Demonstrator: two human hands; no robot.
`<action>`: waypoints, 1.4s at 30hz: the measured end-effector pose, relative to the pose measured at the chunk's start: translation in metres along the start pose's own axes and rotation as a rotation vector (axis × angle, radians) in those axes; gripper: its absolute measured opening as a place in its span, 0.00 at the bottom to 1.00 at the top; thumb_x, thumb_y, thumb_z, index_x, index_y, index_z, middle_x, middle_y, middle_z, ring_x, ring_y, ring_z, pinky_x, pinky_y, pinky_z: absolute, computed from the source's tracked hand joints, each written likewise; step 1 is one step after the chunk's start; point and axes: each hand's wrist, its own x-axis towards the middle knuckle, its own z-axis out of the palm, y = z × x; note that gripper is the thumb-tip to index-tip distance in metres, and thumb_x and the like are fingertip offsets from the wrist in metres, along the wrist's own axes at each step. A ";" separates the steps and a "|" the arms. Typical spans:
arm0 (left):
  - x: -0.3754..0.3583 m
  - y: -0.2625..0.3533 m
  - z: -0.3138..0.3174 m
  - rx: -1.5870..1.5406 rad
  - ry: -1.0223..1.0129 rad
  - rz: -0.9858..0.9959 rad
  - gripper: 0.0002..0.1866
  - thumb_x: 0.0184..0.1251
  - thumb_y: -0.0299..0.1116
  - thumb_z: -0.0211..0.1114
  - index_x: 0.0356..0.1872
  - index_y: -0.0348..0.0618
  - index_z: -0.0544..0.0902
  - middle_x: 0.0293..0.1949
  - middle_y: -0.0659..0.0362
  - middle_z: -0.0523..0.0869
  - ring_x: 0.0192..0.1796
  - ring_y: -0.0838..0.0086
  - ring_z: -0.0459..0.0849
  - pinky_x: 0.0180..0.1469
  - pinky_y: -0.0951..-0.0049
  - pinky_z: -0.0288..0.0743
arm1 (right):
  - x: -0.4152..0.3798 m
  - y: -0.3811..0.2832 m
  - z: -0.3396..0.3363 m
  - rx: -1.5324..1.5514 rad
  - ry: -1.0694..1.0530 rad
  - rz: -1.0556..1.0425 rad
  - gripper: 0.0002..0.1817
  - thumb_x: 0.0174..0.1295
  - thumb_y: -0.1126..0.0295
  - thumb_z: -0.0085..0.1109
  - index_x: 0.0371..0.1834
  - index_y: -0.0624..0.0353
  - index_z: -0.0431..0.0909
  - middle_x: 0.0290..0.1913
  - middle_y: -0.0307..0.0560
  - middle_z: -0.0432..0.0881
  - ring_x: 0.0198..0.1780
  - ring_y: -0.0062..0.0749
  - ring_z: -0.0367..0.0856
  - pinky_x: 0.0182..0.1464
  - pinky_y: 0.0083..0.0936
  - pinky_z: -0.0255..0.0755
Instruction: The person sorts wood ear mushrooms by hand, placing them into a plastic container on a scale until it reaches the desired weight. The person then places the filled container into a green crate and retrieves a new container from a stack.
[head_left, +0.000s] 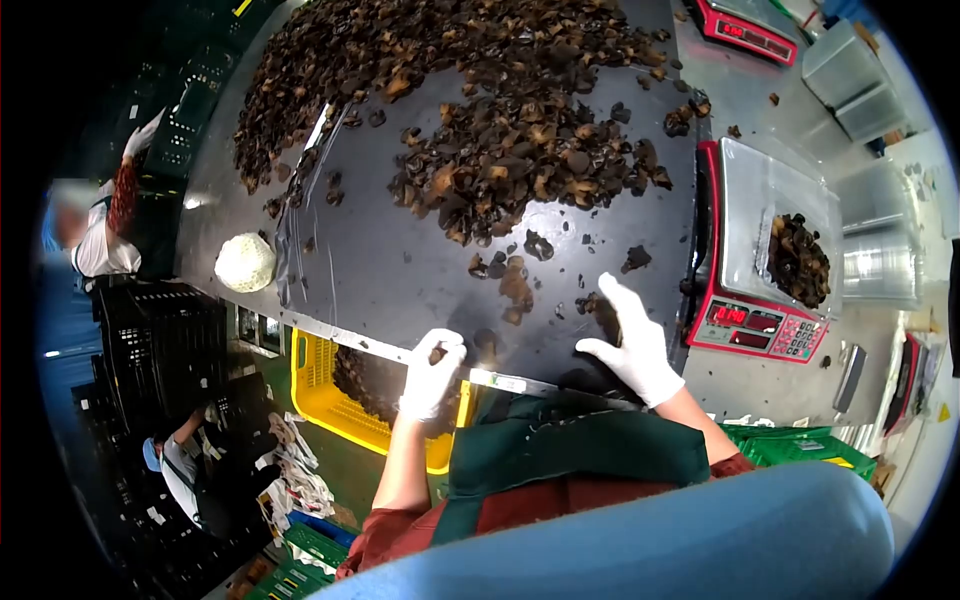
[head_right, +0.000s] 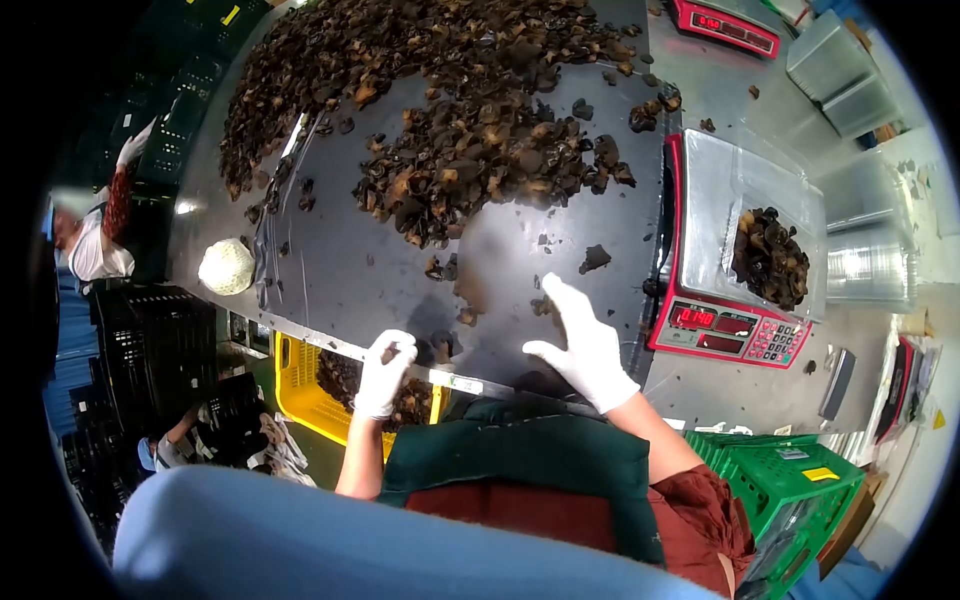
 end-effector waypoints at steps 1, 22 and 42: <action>0.002 -0.010 0.001 -0.015 -0.048 0.077 0.07 0.64 0.29 0.65 0.40 0.43 0.79 0.34 0.63 0.79 0.37 0.80 0.75 0.41 0.79 0.71 | -0.007 0.009 0.004 -0.001 -0.160 -0.116 0.28 0.53 0.60 0.70 0.57 0.52 0.74 0.51 0.47 0.79 0.38 0.36 0.84 0.40 0.26 0.79; 0.053 0.016 0.088 -0.061 -0.289 0.328 0.09 0.65 0.25 0.63 0.45 0.35 0.82 0.39 0.60 0.86 0.41 0.79 0.81 0.46 0.77 0.75 | -0.026 0.047 0.018 1.304 -0.221 0.804 0.18 0.70 0.62 0.52 0.48 0.69 0.79 0.34 0.45 0.82 0.26 0.24 0.75 0.27 0.21 0.69; 0.001 0.019 0.149 1.135 -0.054 0.929 0.46 0.58 0.58 0.58 0.66 0.24 0.63 0.69 0.29 0.58 0.73 0.37 0.55 0.68 0.28 0.37 | -0.008 -0.036 0.021 1.819 0.191 1.234 0.21 0.74 0.56 0.44 0.62 0.56 0.69 0.56 0.44 0.76 0.56 0.29 0.74 0.60 0.27 0.67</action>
